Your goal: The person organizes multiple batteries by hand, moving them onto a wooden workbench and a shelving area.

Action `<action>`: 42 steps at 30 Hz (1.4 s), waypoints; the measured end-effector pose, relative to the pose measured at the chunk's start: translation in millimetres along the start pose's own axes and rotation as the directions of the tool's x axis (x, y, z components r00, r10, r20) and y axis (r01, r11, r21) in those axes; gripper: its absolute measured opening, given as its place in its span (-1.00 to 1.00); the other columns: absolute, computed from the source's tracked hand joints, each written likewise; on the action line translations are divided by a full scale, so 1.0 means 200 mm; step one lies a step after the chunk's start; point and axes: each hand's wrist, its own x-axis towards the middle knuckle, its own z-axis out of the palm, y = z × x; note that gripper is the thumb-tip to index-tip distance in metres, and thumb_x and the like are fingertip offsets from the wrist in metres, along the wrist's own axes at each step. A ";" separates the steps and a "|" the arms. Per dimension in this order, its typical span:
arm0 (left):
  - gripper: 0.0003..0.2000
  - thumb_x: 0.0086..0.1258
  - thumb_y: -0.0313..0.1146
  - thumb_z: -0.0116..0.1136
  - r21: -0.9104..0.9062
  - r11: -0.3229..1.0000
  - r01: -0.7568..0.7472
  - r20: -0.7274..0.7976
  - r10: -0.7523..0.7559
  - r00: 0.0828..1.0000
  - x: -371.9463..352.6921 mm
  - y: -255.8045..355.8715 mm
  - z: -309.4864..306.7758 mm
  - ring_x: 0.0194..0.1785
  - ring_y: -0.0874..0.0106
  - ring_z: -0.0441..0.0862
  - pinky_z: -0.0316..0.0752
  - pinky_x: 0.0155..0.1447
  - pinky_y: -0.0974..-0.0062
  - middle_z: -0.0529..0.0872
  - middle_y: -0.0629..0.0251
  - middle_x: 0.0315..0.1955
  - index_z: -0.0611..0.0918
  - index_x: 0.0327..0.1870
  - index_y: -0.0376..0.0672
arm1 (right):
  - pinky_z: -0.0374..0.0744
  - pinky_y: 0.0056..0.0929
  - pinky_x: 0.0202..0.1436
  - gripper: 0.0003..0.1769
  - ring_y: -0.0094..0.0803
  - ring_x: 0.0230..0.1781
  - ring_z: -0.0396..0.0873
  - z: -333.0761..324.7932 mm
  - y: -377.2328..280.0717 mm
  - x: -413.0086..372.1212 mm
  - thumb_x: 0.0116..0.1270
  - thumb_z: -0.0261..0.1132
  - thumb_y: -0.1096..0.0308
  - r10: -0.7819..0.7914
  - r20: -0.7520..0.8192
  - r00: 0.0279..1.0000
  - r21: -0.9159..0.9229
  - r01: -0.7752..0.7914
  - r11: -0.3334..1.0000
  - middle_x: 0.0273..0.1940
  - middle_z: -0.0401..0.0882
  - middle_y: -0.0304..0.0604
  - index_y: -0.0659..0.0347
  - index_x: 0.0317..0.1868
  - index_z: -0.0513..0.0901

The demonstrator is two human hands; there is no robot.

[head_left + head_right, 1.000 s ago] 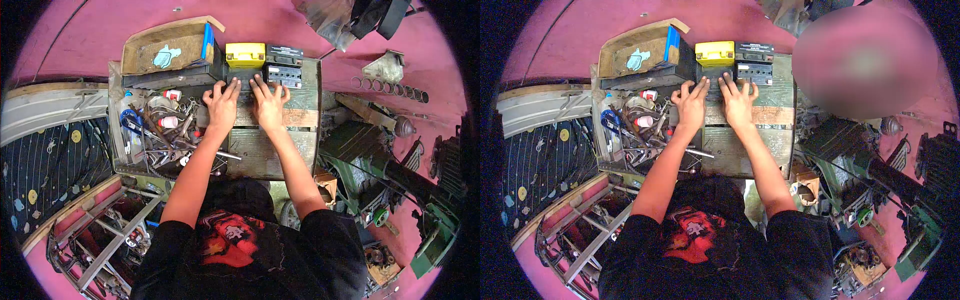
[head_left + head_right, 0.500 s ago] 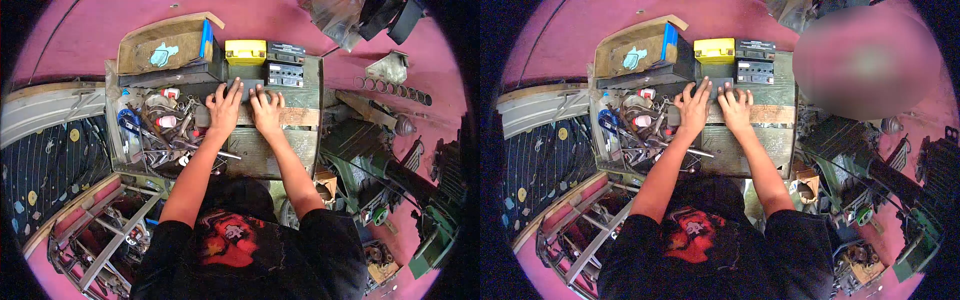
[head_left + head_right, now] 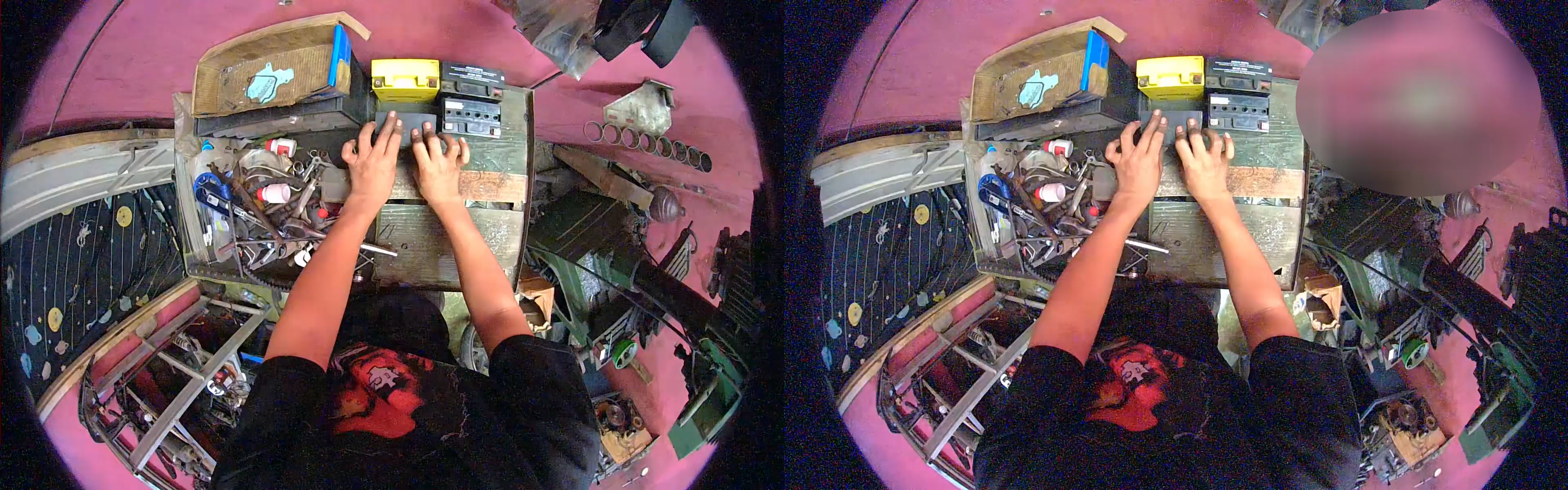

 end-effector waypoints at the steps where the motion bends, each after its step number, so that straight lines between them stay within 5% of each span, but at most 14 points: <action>1: -0.50 0.43 -0.34 0.17 0.009 1.000 0.008 -0.014 -0.008 1.000 0.01 0.01 0.01 0.44 0.35 0.43 0.19 0.33 0.06 0.49 0.61 0.56 0.61 0.43 0.08 | 0.08 0.20 0.59 -0.41 -0.17 0.33 0.43 0.00 0.00 0.01 0.29 0.30 0.32 0.005 0.007 1.000 -0.016 -0.005 1.000 0.45 0.54 -0.30 -0.09 0.38 0.64; 6: -0.55 0.46 -0.30 0.15 0.040 0.998 0.039 -0.017 -0.038 0.999 0.09 0.03 0.03 0.43 0.37 0.45 0.19 0.31 0.06 0.52 0.59 0.53 0.63 0.38 0.07 | 0.11 0.21 0.58 -0.60 -0.21 0.31 0.47 0.00 -0.01 0.09 0.41 0.23 0.26 0.046 -0.005 0.999 -0.086 -0.046 0.995 0.35 0.60 -0.35 -0.13 0.24 0.69; 29: -0.62 0.47 -0.28 0.14 0.017 0.998 0.057 -0.060 -0.056 0.997 0.20 0.02 0.07 0.40 0.38 0.50 0.22 0.26 0.12 0.61 0.51 0.47 0.67 0.29 0.01 | 0.10 0.22 0.56 -0.61 -0.11 0.40 0.41 0.06 0.02 0.20 0.40 0.24 0.27 0.078 -0.064 0.995 -0.093 -0.083 0.992 0.37 0.59 -0.29 -0.11 0.22 0.69; 37: -0.50 0.45 -0.32 0.13 0.076 0.988 0.135 0.066 -0.140 0.988 0.21 0.13 0.00 0.46 0.27 0.42 0.20 0.36 0.01 0.48 0.38 0.58 0.61 0.43 -0.04 | 0.08 0.22 0.57 -0.45 -0.19 0.42 0.42 -0.05 0.04 0.21 0.30 0.30 0.34 0.087 0.020 0.996 0.004 -0.088 0.996 0.43 0.56 -0.31 -0.10 0.33 0.65; 42: -0.39 0.28 -0.37 0.36 -0.162 0.986 0.032 0.014 -0.030 0.999 0.17 0.23 -0.07 0.47 0.22 0.38 0.11 0.43 -0.03 0.53 0.41 0.53 0.62 0.44 0.01 | 0.09 0.18 0.57 -0.30 -0.04 0.43 0.32 -0.28 0.20 0.10 0.18 0.48 0.34 0.253 -0.061 0.966 0.108 -0.246 0.963 0.50 0.44 -0.11 -0.15 0.39 0.64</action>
